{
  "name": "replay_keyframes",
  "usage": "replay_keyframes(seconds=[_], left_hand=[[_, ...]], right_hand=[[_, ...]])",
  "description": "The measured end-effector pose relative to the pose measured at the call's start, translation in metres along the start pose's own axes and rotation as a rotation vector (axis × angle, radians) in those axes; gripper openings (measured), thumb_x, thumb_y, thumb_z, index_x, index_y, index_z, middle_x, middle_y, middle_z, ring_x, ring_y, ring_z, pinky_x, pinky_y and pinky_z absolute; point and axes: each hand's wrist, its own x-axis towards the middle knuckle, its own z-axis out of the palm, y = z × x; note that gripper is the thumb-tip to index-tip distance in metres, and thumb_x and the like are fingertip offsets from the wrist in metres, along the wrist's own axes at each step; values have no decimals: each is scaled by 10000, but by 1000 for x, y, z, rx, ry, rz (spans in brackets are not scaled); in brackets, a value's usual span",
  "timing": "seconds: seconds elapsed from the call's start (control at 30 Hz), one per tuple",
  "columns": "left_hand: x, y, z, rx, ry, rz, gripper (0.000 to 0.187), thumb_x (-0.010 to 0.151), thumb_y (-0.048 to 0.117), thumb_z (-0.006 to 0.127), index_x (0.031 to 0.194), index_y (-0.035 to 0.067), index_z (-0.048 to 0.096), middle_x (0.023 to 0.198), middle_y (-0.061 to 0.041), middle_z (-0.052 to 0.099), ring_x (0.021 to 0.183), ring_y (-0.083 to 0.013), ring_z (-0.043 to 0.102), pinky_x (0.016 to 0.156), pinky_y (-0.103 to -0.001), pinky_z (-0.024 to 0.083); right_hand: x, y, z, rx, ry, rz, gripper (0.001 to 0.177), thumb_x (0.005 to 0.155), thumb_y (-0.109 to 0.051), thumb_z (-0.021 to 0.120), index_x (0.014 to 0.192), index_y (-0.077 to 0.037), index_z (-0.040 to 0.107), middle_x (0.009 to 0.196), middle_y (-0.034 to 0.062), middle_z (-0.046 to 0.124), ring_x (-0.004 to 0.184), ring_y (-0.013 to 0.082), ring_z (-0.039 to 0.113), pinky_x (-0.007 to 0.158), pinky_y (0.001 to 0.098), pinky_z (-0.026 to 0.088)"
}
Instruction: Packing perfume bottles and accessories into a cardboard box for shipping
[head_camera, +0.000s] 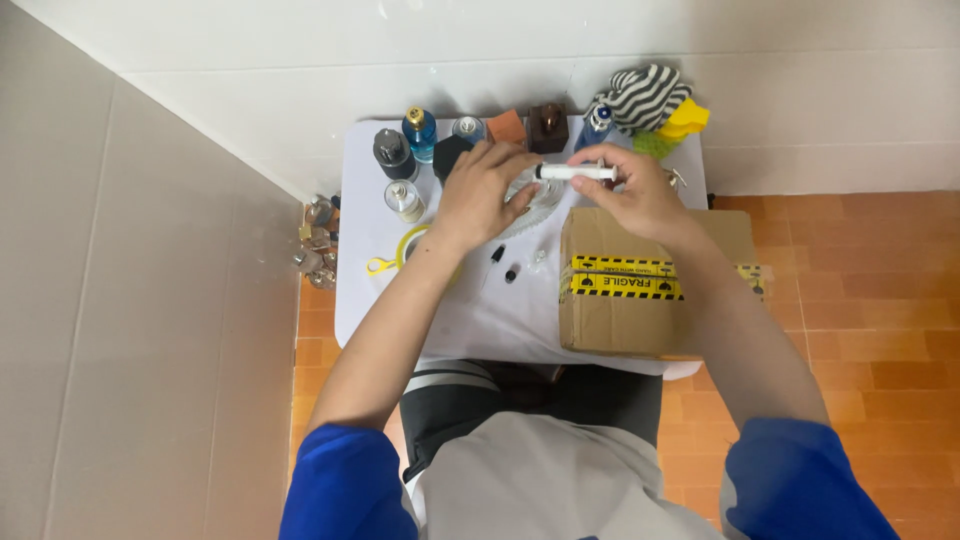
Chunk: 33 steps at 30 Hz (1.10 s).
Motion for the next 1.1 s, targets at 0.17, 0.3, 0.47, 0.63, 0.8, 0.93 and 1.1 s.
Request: replay_keyframes(seconds=[0.17,0.3,0.47,0.63,0.8,0.93,1.1], left_hand=[[4,6,8,-8,24,46,329,890,282,773,1204,194,727,1119,-54,672,1005,-295,626,829,-409,493],[7,10,17,24,58,112,292,861,298,806,1114,168,737,1080,-41,645,952,-274,605,807,-391,496],[10,8,27,51,72,146,235,862,301,793,1042,159,738,1036,-29,634,936,-259,593,831,-391,493],[11,6,26,62,72,148,154,888,268,761,994,158,750,1000,-20,651,911,-240,597,816,-368,486],[13,10,17,-65,86,67,190,875,254,793,1003,121,748,918,-75,718,890,-291,682,798,-385,543],[14,-1,27,-44,109,82,186,856,290,799,990,169,758,926,-45,735,915,-263,688,812,-371,558],[15,-16,43,-49,157,131,183,855,308,809,985,186,772,999,-16,683,937,-243,648,798,-349,542]], right_hand=[[-4,10,-1,76,-40,24,289,979,-174,748,1255,-94,717,814,53,698,757,96,622,690,254,512],[-7,13,-1,149,-87,24,313,1005,-146,710,1297,-39,677,881,122,720,851,159,685,778,319,565],[-11,14,1,284,-125,38,317,1025,-116,646,1306,31,623,992,177,713,946,227,708,901,402,585],[-19,21,-3,239,-46,64,325,1036,-132,663,1335,-14,616,1047,148,696,945,187,685,862,353,579],[-31,27,-11,-42,180,-18,278,957,-56,819,1191,0,680,952,170,733,764,230,711,656,329,557],[-34,46,-12,-101,249,-33,216,911,-58,877,1094,-71,763,840,89,752,722,146,695,634,246,535],[-31,31,-9,-97,260,-31,225,893,-40,873,1094,-81,782,812,93,742,791,156,721,712,291,575]])
